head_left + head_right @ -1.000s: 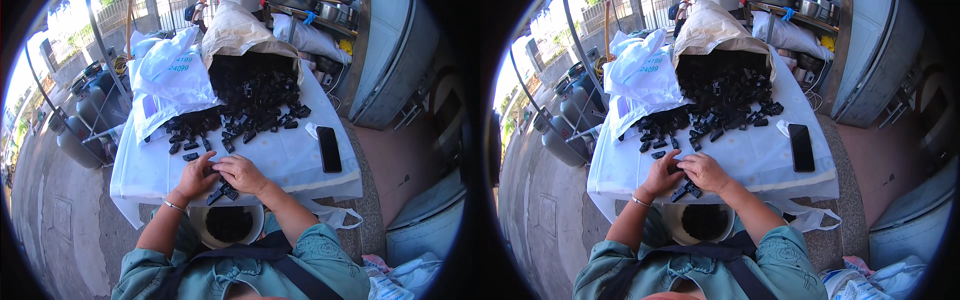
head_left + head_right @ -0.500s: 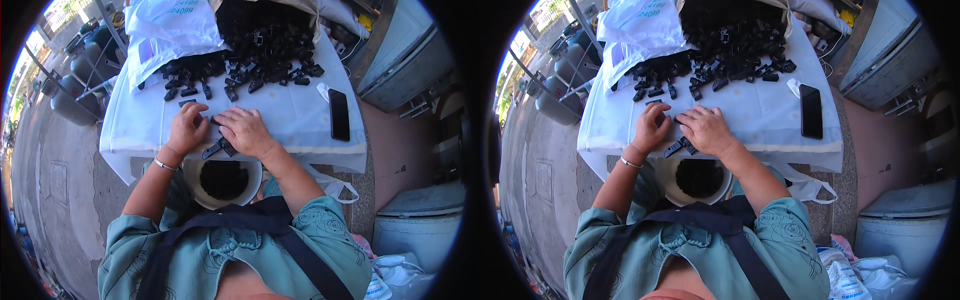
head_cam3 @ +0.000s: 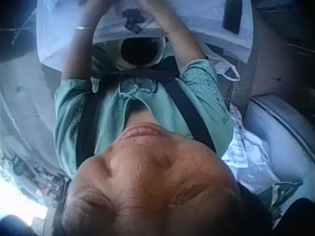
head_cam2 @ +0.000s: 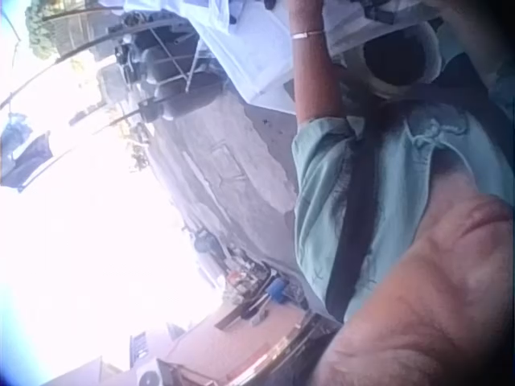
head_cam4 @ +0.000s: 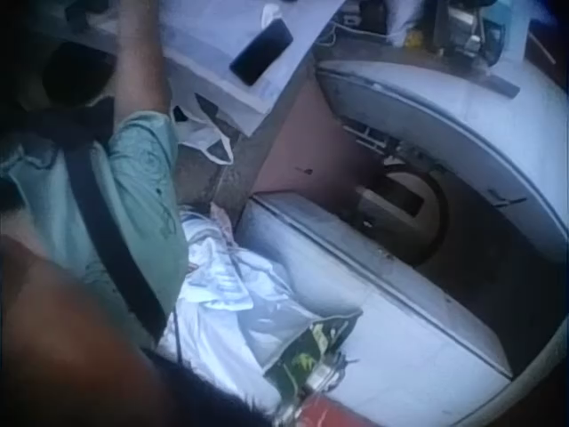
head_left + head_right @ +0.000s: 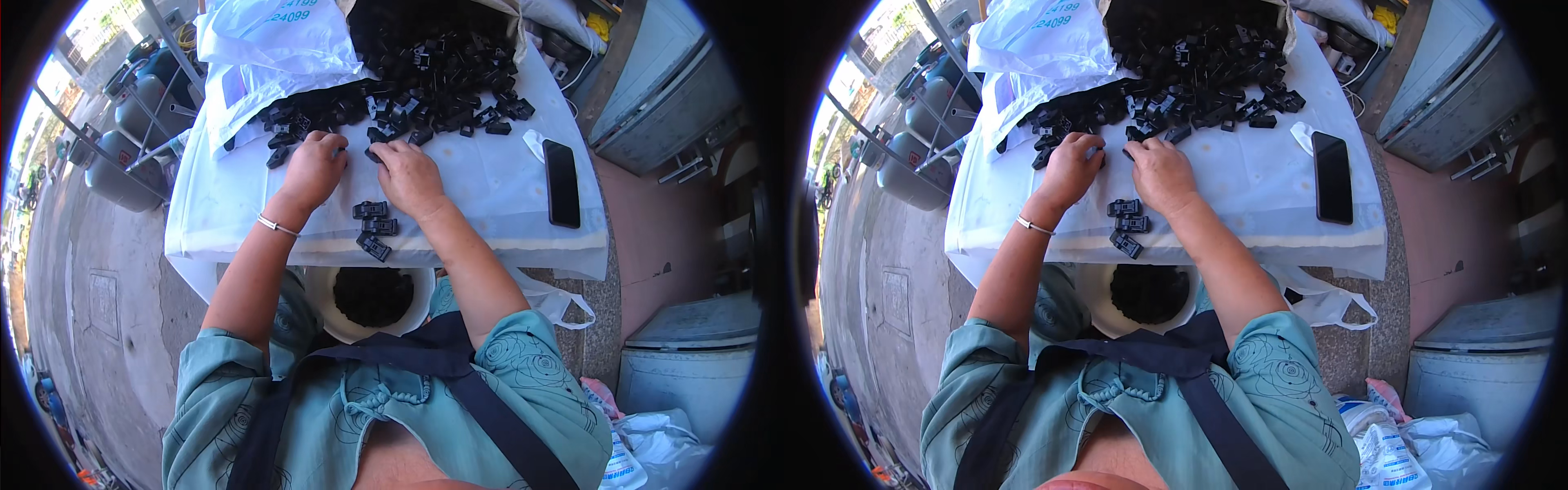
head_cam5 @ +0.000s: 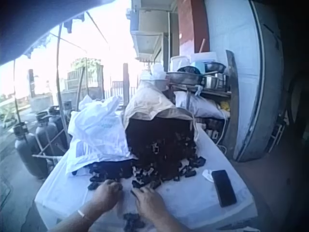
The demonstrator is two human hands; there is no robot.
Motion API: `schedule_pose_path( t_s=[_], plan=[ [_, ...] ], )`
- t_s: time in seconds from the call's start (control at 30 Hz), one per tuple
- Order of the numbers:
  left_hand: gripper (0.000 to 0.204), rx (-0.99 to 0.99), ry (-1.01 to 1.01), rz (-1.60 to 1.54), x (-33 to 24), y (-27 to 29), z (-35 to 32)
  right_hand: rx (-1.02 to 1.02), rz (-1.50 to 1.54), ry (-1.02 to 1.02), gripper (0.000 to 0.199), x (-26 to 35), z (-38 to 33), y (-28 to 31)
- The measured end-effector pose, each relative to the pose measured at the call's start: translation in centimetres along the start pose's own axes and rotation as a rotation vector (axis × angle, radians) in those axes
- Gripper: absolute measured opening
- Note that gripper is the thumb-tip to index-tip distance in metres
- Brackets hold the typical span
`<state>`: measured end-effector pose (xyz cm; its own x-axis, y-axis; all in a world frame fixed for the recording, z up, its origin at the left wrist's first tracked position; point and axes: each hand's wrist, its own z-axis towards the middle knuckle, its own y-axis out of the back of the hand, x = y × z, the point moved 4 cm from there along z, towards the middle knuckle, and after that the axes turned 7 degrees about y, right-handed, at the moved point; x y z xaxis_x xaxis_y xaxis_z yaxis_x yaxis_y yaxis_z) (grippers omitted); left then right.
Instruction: Sorting small black plastic components into groups on a table.
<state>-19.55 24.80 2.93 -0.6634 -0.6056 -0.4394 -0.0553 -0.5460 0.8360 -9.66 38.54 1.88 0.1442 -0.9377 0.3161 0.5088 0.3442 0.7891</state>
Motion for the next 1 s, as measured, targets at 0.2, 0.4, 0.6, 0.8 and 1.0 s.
schedule_pose_path(
  t_s=[0.2, 0.4, 0.6, 0.8, 1.0],
  plan=[
    [0.021, 0.018, -0.142, -0.153, 0.1, 2.2, -3.1, -0.019, 0.194, 0.161, 0.035, 0.2, -0.9, 2.2],
    [0.025, -0.047, -0.318, -0.162, 1.2, 2.5, -6.5, -0.348, 0.022, -0.100, 0.038, -5.7, -2.7, 5.0],
    [0.028, 0.053, -0.232, -0.259, 0.7, 2.6, -6.5, -0.465, 0.057, -0.295, 0.037, -9.4, 0.6, 3.1],
    [0.029, 0.047, -0.239, -0.246, 1.0, 2.1, -6.5, -0.484, 0.006, -0.230, 0.037, -7.0, 0.4, 0.6],
    [0.034, 0.013, -0.281, -0.221, 0.9, 2.1, -6.5, -0.398, 0.139, -0.199, 0.037, -5.4, -0.8, 1.9]
  ],
)
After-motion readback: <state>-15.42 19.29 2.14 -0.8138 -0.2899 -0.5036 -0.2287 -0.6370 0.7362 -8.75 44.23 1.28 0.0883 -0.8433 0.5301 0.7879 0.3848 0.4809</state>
